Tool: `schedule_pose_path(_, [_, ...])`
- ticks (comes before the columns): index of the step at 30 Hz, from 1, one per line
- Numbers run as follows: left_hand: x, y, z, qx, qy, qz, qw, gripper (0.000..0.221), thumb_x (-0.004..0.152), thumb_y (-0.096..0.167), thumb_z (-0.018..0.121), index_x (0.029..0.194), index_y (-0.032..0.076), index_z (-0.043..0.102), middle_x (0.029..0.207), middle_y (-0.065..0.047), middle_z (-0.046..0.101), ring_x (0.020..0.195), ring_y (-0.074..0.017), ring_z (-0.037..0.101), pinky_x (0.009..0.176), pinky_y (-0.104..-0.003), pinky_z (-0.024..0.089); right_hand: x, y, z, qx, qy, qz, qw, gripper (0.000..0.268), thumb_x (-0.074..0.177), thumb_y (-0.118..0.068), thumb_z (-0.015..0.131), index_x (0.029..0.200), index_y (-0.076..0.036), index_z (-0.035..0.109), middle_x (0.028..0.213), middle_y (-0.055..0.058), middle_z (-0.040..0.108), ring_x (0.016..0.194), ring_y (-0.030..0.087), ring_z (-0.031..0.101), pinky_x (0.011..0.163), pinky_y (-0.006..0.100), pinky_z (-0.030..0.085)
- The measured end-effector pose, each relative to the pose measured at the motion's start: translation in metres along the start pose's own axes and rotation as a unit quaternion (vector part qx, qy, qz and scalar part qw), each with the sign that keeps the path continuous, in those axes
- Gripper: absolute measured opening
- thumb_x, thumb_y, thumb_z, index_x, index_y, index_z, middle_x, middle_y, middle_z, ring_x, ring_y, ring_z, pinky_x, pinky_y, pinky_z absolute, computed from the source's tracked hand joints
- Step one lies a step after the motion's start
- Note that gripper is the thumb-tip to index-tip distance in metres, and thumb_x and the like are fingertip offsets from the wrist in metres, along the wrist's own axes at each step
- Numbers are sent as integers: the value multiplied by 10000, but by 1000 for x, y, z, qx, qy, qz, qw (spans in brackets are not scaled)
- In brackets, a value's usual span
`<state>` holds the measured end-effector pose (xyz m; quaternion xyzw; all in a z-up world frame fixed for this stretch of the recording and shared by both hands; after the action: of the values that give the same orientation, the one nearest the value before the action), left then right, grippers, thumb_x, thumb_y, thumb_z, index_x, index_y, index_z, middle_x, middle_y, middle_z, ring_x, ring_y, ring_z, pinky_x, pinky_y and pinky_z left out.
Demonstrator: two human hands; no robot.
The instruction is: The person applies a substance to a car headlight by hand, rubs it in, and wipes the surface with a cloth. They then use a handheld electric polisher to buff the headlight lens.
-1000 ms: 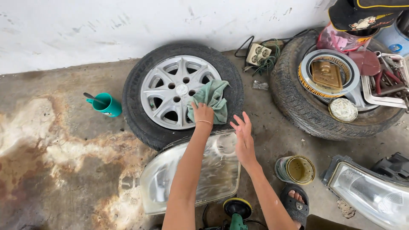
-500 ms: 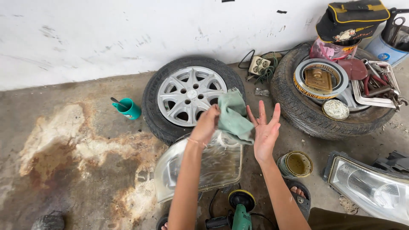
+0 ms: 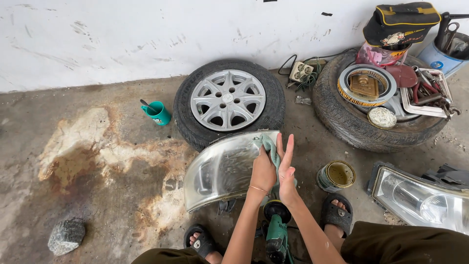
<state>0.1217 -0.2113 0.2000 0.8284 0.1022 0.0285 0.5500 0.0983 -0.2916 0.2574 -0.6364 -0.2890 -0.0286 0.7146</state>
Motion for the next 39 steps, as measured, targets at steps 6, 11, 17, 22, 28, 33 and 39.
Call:
schedule_pose_path(6, [2, -36, 2, 35, 50, -37, 997, 208, 1020, 216, 493, 1149, 84, 588, 1087, -216, 738, 1037, -512, 673, 885, -593, 531, -19, -9, 13, -4, -27, 83, 996, 901, 936, -702, 17, 1605, -125, -161, 1693, 97, -52, 1543, 303, 16, 1201, 550, -55])
schedule_pose_path(11, [-5, -33, -1, 3, 96, -67, 993, 169, 1014, 210, 530, 1080, 81, 617, 920, -263, 740, 966, -518, 700, 832, -573, 547, -26, 3, 11, 7, -42, 65, 997, 985, 900, -813, 51, 1616, -167, -157, 1701, 120, -32, 1538, 358, -45, 1183, 589, -91])
schedule_pose_path(17, [21, -117, 29, -89, 133, -113, 981, 197, 989, 283, 589, 957, 97, 643, 712, -186, 714, 829, -408, 743, 779, -498, 545, -19, -13, 6, -45, -105, 84, 990, 1117, 837, -899, 141, 1619, -157, -150, 1690, 177, 53, 1508, 486, 35, 1101, 749, 36])
schedule_pose_path(22, [37, -157, 33, -138, 161, -133, 968, 235, 995, 314, 634, 894, 103, 659, 634, -122, 696, 711, -273, 717, 720, -409, 551, -24, -9, 5, -58, -126, 105, 985, 1229, 765, -962, 212, 1643, -170, -122, 1650, 225, 246, 1447, 581, 54, 1037, 785, 156])
schedule_pose_path(28, [28, -140, 14, -119, 147, -130, 973, 251, 973, 336, 673, 856, 115, 659, 589, -104, 683, 666, -248, 708, 706, -359, 543, -32, 20, -6, 130, -86, 92, 984, 1277, 745, -980, 266, 1627, -176, -190, 1565, 285, 379, 1436, 483, 260, 1145, 624, 178])
schedule_pose_path(33, [9, -109, -25, -225, 167, -104, 954, 225, 1021, 222, 624, 907, 29, 641, 691, -164, 703, 711, -235, 697, 743, -367, 550, -38, 6, -17, 103, -13, 51, 993, 1177, 792, -949, 171, 1628, -180, -139, 1534, 265, 436, 1386, 474, 427, 1186, 599, -37])
schedule_pose_path(39, [-46, -65, -15, -434, 116, -96, 888, 161, 977, 144, 694, 983, -3, 627, 787, -139, 686, 765, -216, 682, 782, -357, 564, -29, 2, 9, -148, -66, -13, 987, 1189, 833, -914, 165, 1614, -80, -164, 1649, 124, 313, 1531, 408, -117, 1012, 652, -311])
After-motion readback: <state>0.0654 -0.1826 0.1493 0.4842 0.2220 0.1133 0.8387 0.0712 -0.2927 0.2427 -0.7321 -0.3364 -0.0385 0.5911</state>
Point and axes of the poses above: each hand's wrist, its own x-axis towards the middle knuckle, its own z-axis out of the palm, y = z × x, the point moved 4 cm from there along x, towards the middle knuckle
